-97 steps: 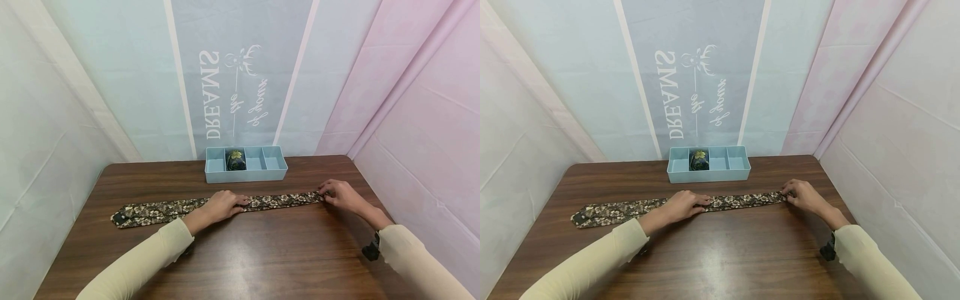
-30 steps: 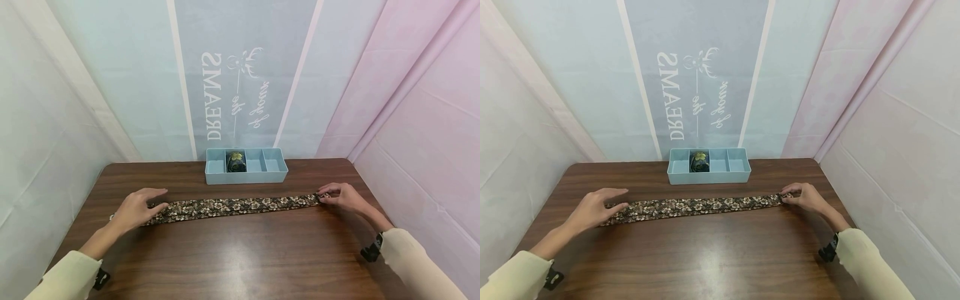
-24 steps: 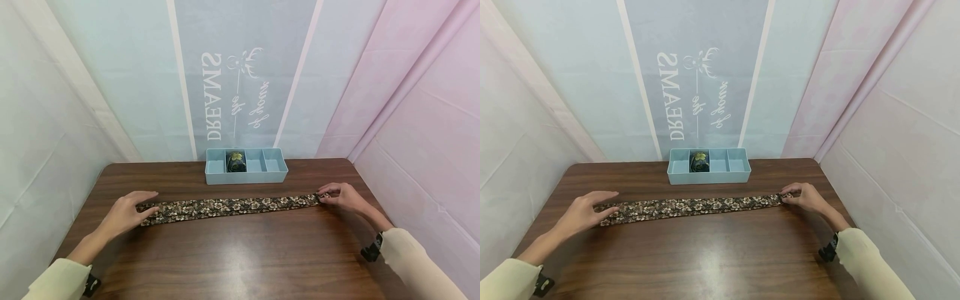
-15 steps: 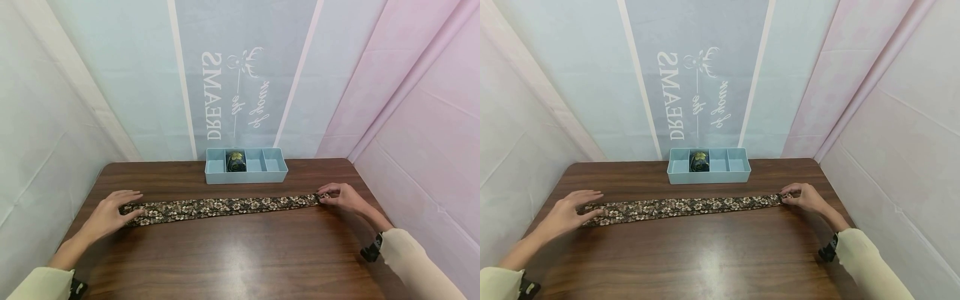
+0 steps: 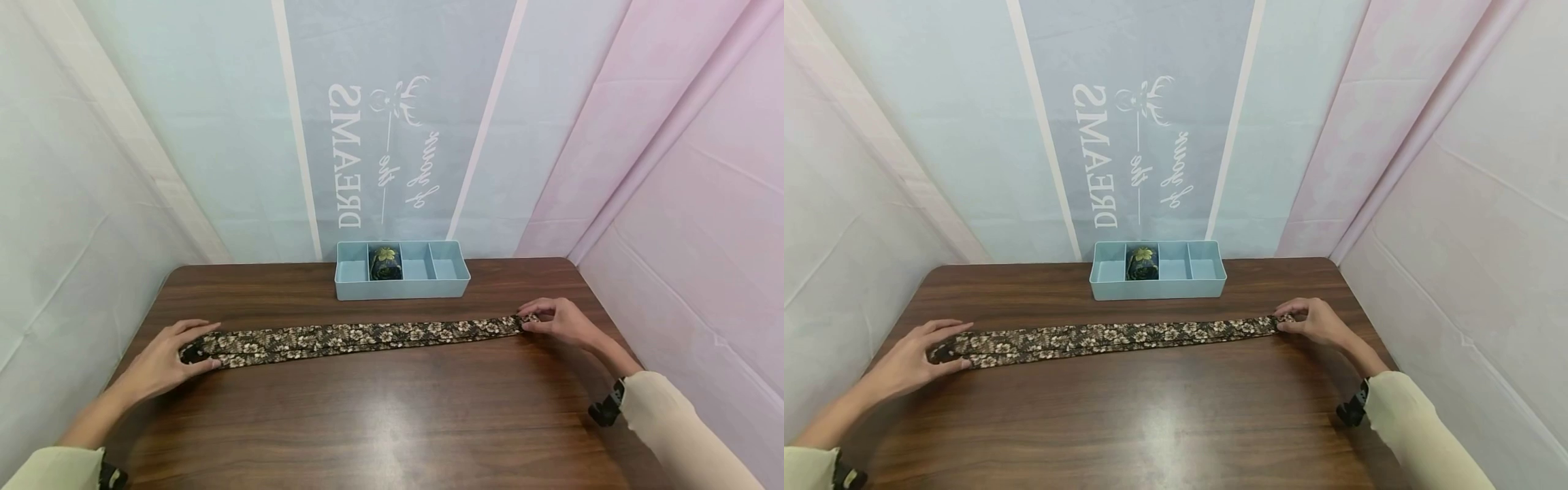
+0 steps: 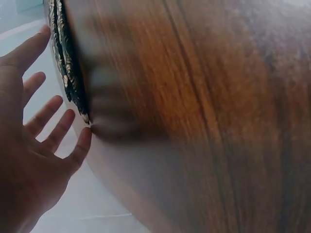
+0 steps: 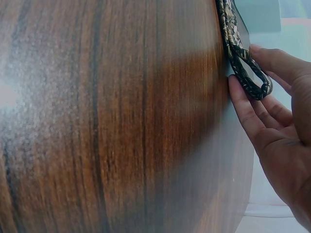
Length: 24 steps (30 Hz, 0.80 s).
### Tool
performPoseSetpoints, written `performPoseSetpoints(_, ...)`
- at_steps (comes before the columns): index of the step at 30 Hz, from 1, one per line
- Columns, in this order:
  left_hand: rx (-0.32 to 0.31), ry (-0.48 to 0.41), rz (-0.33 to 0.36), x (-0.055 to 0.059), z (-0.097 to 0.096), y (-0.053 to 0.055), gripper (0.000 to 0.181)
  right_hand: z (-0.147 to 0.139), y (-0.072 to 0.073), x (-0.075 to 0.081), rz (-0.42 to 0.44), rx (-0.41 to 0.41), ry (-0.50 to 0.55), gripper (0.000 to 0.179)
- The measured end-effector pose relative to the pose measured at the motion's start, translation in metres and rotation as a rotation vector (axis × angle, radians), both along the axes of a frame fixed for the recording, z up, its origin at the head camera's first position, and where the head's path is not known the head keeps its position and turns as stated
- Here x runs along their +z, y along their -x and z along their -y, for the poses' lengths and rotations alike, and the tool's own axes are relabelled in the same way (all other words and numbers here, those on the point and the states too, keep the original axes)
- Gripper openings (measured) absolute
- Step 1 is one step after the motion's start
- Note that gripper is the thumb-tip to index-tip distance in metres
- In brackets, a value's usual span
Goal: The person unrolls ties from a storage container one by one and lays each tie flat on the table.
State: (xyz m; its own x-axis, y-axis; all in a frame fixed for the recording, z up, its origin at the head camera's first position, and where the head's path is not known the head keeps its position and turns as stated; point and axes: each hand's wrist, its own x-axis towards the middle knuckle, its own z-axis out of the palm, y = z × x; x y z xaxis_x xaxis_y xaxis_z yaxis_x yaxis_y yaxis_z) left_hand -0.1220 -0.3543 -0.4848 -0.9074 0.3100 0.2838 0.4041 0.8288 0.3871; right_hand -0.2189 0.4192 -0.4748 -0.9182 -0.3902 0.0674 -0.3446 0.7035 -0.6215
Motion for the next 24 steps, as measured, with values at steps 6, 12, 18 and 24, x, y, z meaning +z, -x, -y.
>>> performPoseSetpoints(6,0.005,-0.002,0.048,0.002,0.001,0.001,0.072,0.001,-0.001,0.001,0.013,-0.007,0.003,0.022)
performPoseSetpoints(12,0.005,-0.036,0.050,0.000,0.004,0.002,0.068,0.002,-0.003,-0.001,-0.004,-0.008,0.003,0.021)
performPoseSetpoints(18,0.025,-0.053,0.056,-0.003,0.007,0.004,0.066,0.004,-0.006,-0.003,0.004,-0.028,0.039,0.019)
performPoseSetpoints(24,0.016,-0.121,0.119,-0.002,0.011,0.006,0.064,0.005,-0.009,-0.003,0.037,-0.059,0.058,0.021)
